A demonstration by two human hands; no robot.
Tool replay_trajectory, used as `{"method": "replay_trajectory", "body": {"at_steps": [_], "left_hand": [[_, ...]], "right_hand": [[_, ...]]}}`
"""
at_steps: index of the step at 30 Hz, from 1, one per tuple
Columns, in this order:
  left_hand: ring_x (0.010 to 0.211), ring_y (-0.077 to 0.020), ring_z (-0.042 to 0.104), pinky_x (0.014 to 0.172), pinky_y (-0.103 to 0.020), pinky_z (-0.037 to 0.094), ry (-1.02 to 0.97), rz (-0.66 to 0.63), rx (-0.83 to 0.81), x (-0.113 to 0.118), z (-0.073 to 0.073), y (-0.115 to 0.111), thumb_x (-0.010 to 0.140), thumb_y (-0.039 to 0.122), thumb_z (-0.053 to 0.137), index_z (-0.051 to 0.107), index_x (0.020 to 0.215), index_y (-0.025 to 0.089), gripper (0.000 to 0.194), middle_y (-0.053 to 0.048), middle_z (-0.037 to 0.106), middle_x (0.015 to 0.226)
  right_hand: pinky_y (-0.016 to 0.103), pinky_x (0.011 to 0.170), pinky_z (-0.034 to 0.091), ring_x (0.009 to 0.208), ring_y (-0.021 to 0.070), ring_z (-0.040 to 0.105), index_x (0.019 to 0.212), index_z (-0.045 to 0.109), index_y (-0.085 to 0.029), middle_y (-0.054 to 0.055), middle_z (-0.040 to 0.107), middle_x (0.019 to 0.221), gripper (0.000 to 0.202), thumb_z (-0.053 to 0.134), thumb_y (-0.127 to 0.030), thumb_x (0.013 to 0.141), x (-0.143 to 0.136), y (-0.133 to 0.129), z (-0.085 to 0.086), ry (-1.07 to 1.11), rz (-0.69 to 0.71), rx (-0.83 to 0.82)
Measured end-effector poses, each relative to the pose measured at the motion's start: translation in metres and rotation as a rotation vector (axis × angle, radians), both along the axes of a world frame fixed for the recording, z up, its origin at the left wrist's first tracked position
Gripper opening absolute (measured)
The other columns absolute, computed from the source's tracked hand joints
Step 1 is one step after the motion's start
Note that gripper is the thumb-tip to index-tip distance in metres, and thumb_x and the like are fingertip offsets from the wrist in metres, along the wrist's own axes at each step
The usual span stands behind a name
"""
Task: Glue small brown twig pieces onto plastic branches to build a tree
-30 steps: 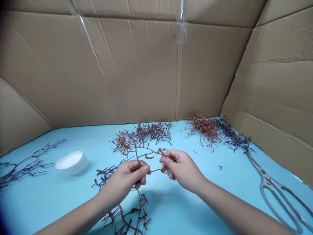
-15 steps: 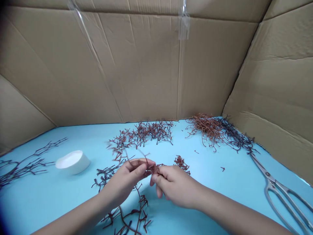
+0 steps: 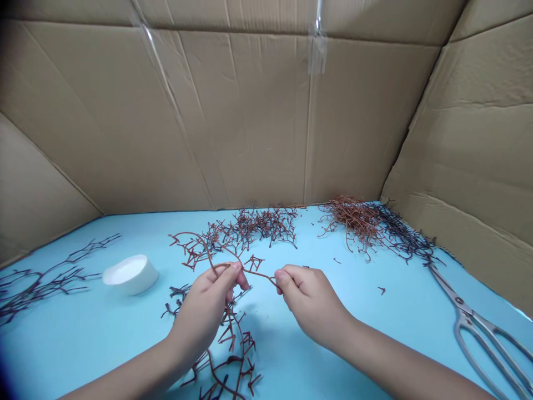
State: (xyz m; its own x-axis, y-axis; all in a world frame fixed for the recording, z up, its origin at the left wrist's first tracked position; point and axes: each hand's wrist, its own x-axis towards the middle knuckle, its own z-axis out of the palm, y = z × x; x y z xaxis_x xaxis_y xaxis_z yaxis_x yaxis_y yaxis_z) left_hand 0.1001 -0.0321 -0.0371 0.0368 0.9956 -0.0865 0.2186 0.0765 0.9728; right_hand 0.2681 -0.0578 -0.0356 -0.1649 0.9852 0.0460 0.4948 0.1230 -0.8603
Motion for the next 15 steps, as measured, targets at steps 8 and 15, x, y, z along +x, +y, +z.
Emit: {"method": "replay_trajectory", "body": {"at_steps": [8, 15], "left_hand": [[0.037, -0.0054, 0.030, 0.036, -0.016, 0.024, -0.072, -0.004, -0.023, 0.000, -0.002, 0.000, 0.080, 0.042, 0.043, 0.045, 0.057, 0.017, 0.033, 0.008, 0.034, 0.045], [0.039, -0.0073, 0.032, 0.039, -0.019, 0.027, -0.006, -0.093, 0.044, -0.004, 0.006, 0.005, 0.080, 0.039, 0.042, 0.046, 0.054, 0.018, 0.033, 0.007, 0.038, 0.047]], "right_hand": [[0.021, 0.043, 0.025, 0.042, 0.0087, 0.030, 0.063, 0.046, -0.018, -0.007, 0.034, 0.043, 0.039, 0.036, -0.047, 0.085, 0.004, 0.004, 0.003, 0.271, -0.036, -0.164], [0.020, 0.039, 0.024, 0.038, 0.0078, 0.029, 0.063, 0.047, -0.017, -0.007, 0.036, 0.040, 0.040, 0.038, -0.051, 0.083, 0.008, 0.011, 0.002, 0.324, -0.081, -0.180]]}}
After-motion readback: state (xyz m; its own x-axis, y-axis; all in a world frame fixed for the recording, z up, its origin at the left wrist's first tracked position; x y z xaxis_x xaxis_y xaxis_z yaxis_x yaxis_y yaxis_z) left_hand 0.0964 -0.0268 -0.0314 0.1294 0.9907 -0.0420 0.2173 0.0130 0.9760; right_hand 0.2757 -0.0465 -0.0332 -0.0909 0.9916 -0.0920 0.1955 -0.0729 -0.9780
